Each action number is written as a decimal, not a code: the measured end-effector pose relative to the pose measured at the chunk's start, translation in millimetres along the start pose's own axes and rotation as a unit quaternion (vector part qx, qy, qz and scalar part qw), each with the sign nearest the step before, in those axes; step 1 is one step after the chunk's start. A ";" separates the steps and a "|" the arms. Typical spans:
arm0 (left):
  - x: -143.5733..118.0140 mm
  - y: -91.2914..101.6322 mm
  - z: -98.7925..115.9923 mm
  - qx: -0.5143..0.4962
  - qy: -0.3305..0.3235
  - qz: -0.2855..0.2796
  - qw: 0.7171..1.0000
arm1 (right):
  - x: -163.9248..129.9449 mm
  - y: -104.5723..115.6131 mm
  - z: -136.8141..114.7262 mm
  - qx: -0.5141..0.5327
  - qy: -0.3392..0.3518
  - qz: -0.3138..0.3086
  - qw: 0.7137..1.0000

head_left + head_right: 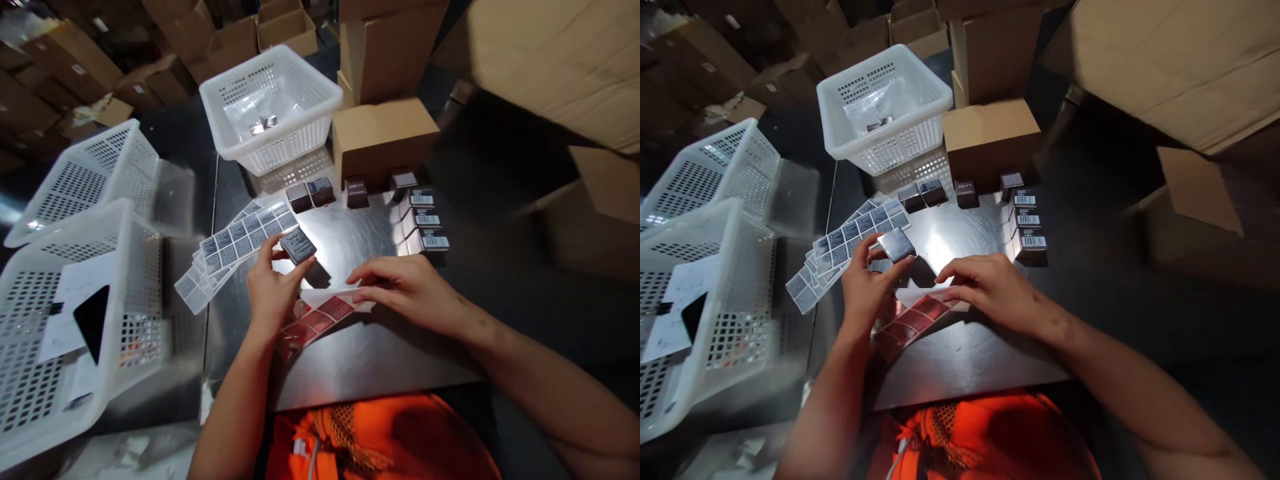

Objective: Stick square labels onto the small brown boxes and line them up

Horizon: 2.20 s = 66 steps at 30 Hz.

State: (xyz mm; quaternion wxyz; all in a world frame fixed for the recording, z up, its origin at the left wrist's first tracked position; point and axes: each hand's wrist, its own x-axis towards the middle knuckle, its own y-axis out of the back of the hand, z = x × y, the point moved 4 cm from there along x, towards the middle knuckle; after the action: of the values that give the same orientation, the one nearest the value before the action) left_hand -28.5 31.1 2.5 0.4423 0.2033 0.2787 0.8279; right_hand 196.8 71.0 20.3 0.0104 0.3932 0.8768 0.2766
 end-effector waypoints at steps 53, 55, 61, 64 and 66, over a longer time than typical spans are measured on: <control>-41.2 -44.4 11.9 -0.247 -0.049 -0.242 0.937 | -7.4 10.7 1.9 0.337 -0.198 0.127 0.912; -41.5 -44.4 11.8 -0.239 -0.051 -0.244 0.939 | -7.2 10.8 2.6 0.337 -0.198 0.124 0.912; -41.7 -42.7 14.8 -0.233 -0.059 -0.247 0.939 | -7.7 11.5 4.0 0.333 -0.202 0.117 0.914; -41.5 -42.5 15.1 -0.234 -0.058 -0.246 0.939 | -7.5 11.3 4.4 0.333 -0.203 0.116 0.913; -41.5 -42.6 15.0 -0.233 -0.061 -0.242 0.940 | -7.3 10.6 4.8 0.333 -0.203 0.115 0.914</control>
State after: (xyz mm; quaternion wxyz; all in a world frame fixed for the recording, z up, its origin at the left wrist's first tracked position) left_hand 28.4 19.6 -17.1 0.6807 0.0712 0.0916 0.7234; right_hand 210.3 73.9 20.0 0.0247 0.5196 0.8459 -0.1178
